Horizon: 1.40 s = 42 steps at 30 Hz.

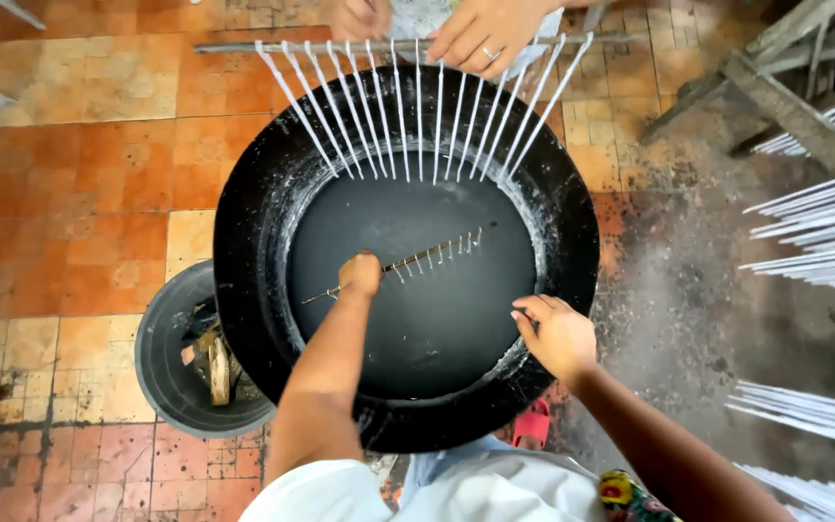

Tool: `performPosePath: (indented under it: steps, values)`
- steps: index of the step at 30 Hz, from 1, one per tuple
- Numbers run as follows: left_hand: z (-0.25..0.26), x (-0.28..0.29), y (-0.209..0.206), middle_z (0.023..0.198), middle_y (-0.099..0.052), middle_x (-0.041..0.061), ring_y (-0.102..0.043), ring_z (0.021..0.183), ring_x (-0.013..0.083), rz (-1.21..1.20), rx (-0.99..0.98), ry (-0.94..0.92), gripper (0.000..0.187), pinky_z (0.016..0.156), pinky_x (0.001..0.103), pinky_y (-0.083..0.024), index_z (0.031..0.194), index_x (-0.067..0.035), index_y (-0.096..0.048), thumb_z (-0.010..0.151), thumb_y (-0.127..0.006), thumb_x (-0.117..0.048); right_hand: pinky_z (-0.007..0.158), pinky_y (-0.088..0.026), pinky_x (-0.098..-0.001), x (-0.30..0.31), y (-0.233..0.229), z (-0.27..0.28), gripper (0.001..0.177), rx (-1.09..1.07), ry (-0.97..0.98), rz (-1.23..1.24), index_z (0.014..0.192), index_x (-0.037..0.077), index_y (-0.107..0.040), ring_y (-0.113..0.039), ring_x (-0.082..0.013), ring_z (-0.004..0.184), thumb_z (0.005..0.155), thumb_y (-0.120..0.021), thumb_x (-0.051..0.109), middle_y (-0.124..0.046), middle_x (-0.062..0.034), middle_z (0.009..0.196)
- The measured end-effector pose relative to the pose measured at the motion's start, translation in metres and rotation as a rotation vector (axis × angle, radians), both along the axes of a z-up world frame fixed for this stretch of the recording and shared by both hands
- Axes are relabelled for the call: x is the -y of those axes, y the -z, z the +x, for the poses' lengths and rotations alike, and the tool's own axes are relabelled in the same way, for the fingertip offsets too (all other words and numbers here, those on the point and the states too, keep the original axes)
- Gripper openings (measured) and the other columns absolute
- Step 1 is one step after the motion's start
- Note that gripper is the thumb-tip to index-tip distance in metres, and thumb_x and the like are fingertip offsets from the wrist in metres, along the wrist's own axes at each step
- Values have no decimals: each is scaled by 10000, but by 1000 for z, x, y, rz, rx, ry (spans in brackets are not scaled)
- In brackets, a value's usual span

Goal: A person is seen dipping multiple candle wicks attached to a wooden rod into a large vat of molten wax and then hanging the rod on a rack to allow the wax to cool and harden.

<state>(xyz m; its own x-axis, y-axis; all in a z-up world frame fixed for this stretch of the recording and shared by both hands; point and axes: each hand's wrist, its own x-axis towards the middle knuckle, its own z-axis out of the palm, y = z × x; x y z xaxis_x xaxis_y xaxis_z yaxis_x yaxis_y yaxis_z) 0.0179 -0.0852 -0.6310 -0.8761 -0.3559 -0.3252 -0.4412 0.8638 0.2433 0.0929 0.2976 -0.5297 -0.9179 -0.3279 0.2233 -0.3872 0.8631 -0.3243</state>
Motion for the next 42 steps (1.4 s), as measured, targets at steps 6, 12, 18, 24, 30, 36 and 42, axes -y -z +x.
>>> performPosePath:
  steps: [6,12,18,24,30,36,42]
  values:
    - [24,4,-95,967,-749,122,-752,938,356,-188,-92,323,137,821,479,-631,919,-83,-806,853,-767,-196,759,-579,-277,11,-26,-40,102,-36,-71,-218,983,362,-739,-695,-116,835,884,-730,340,-675,97,773]
    - [50,2,-223,907,-694,-16,-735,934,224,-338,-313,372,54,800,366,-632,875,-242,-804,852,-761,-264,784,-579,-357,4,-100,-96,165,29,-125,-537,1064,260,-778,-696,-220,878,905,-756,223,-707,-15,875]
    - [43,9,-359,851,-677,-16,-728,886,233,-405,-316,367,96,768,401,-630,860,-262,-793,845,-753,-348,961,-489,-466,6,-233,-171,251,-174,-347,-420,1230,191,-735,-618,-367,1103,984,-695,216,-559,-114,1168]
    - [37,6,-479,893,-724,47,-746,877,316,-389,-315,314,107,765,491,-626,910,-237,-800,890,-735,-319,940,-491,-498,29,-344,-198,174,-333,-595,-294,1146,213,-755,-663,-381,1096,995,-682,258,-646,-83,1170]
    - [26,19,-544,889,-727,17,-745,903,320,-407,-297,289,116,781,503,-612,926,-282,-800,860,-763,-370,860,-509,-472,52,-417,-202,197,-351,-734,-286,1156,165,-771,-707,-374,955,1011,-708,282,-706,-103,1064]
    - [30,7,-615,1131,-716,-8,-664,1024,292,-250,-173,231,167,790,478,-528,1022,-176,-819,948,-692,-254,904,-499,-430,62,-468,-198,289,-48,-669,-142,1253,52,-717,-631,-259,908,1038,-649,232,-657,-156,1159]
    - [31,-1,-638,1089,-721,-16,-676,978,270,-274,-234,266,118,765,473,-532,964,-195,-828,948,-725,-251,923,-463,-429,59,-482,-205,219,-50,-612,-144,1227,35,-697,-581,-271,1014,1080,-599,164,-621,-135,1160]
